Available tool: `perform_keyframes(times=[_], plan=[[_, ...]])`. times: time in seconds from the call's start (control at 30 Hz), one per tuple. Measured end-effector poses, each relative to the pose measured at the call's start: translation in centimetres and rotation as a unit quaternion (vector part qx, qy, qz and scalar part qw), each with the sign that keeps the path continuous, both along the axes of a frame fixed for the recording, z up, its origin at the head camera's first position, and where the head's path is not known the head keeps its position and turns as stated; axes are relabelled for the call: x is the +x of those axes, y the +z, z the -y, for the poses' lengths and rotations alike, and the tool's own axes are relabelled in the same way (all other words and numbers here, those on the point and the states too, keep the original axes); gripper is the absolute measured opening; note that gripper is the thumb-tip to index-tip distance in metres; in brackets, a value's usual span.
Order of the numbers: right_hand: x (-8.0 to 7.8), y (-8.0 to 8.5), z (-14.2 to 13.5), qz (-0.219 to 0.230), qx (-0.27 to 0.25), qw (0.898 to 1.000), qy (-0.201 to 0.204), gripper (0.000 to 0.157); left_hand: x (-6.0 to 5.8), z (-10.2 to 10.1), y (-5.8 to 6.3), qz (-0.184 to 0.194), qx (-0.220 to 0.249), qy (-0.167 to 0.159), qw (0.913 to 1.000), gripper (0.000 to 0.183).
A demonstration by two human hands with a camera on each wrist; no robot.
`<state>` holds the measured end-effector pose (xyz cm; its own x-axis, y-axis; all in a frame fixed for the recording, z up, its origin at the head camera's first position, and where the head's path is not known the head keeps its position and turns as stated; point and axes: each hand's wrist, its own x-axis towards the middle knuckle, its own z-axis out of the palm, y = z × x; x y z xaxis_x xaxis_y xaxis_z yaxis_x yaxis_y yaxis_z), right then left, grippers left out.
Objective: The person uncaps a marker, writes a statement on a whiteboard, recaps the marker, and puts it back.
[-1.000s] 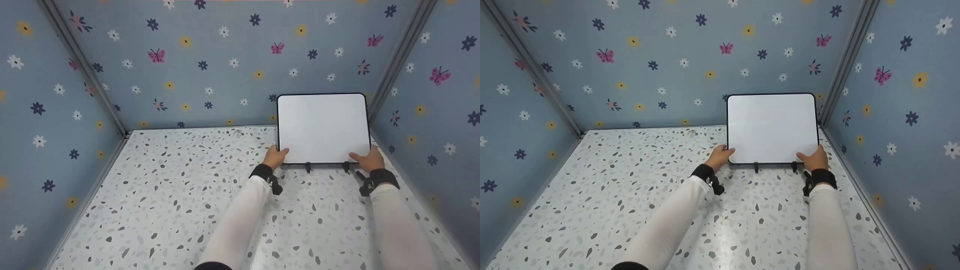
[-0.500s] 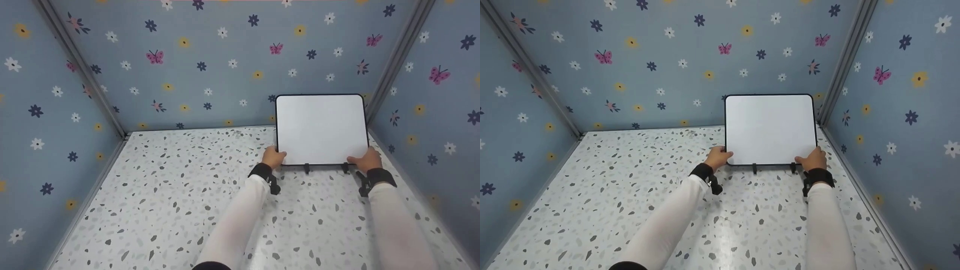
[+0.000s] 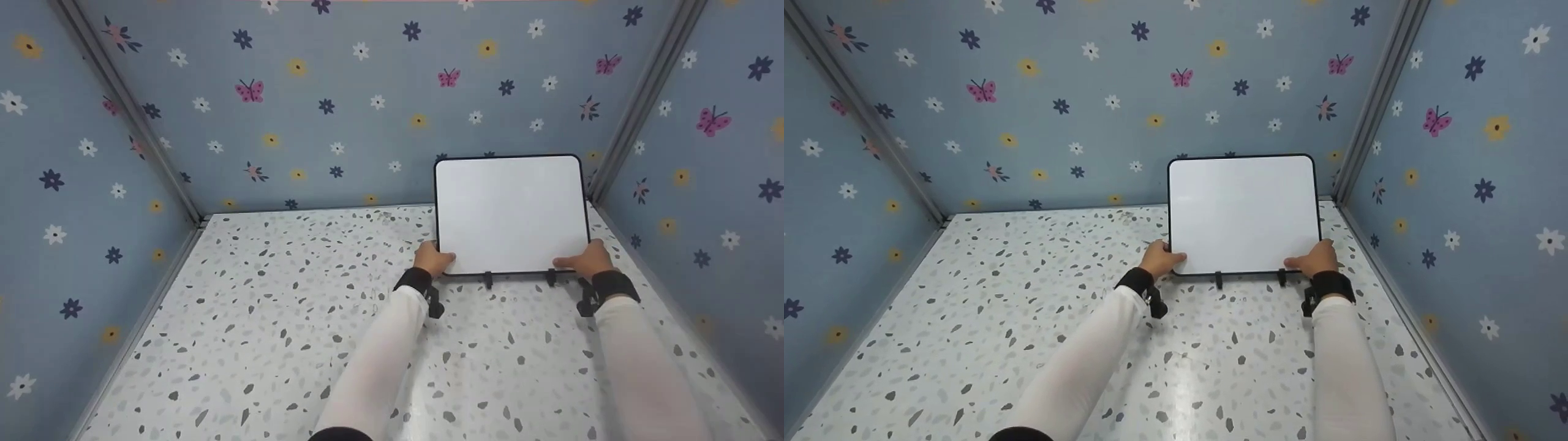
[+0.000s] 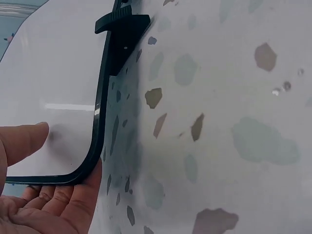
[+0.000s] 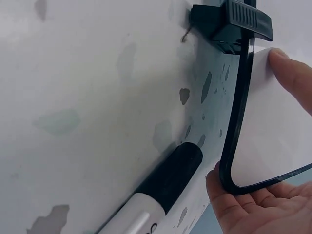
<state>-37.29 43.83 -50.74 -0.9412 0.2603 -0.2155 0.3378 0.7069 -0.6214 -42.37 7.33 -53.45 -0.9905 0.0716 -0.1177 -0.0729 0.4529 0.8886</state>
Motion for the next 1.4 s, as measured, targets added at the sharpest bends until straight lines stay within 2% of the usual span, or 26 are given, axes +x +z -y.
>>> perform_keyframes(times=[0.07,0.17,0.37,0.57,0.73,0.87,1.03,1.23,1.4], plan=[[0.0,0.1,0.5,0.0,-0.008,1.0,0.004,0.123,1.0,0.6,0.9,0.004,0.001,0.004,1.0,0.048],[-0.1,0.3,1.2,-0.001,-0.012,1.0,0.013,0.125,1.5,1.5,1.3,0.005,-0.008,0.007,0.9999,0.05],[-0.3,0.3,2.4,-0.008,-0.017,0.999,0.034,0.129,1.2,3.7,1.3,0.007,-0.012,-0.021,0.9997,0.047],[-0.2,0.2,3.6,0.003,-0.021,0.999,0.041,0.126,1.2,6.2,1.0,0.02,-0.039,-0.043,0.9981,0.052],[0.4,0.3,4.7,0.002,-0.031,0.998,0.05,0.118,1.8,8.4,1.1,0.028,-0.03,-0.053,0.9977,0.048],[0.6,0.2,5.5,-0.006,-0.046,0.997,0.055,0.103,2.3,10.0,1.0,0.028,-0.031,-0.06,0.9973,0.046],[0.8,-0.1,6.4,-0.008,-0.077,0.994,0.073,0.083,2.6,12.0,0.6,0.047,-0.03,-0.057,0.9968,0.049],[1.5,0.0,7.7,0.008,-0.106,0.991,0.082,0.084,3.0,14.2,0.6,0.05,-0.057,-0.059,0.9954,0.045],[2.2,-0.3,9.0,0.008,-0.164,0.982,0.096,0.082,4.5,15.9,1.0,0.06,-0.034,-0.068,0.9953,0.041]])
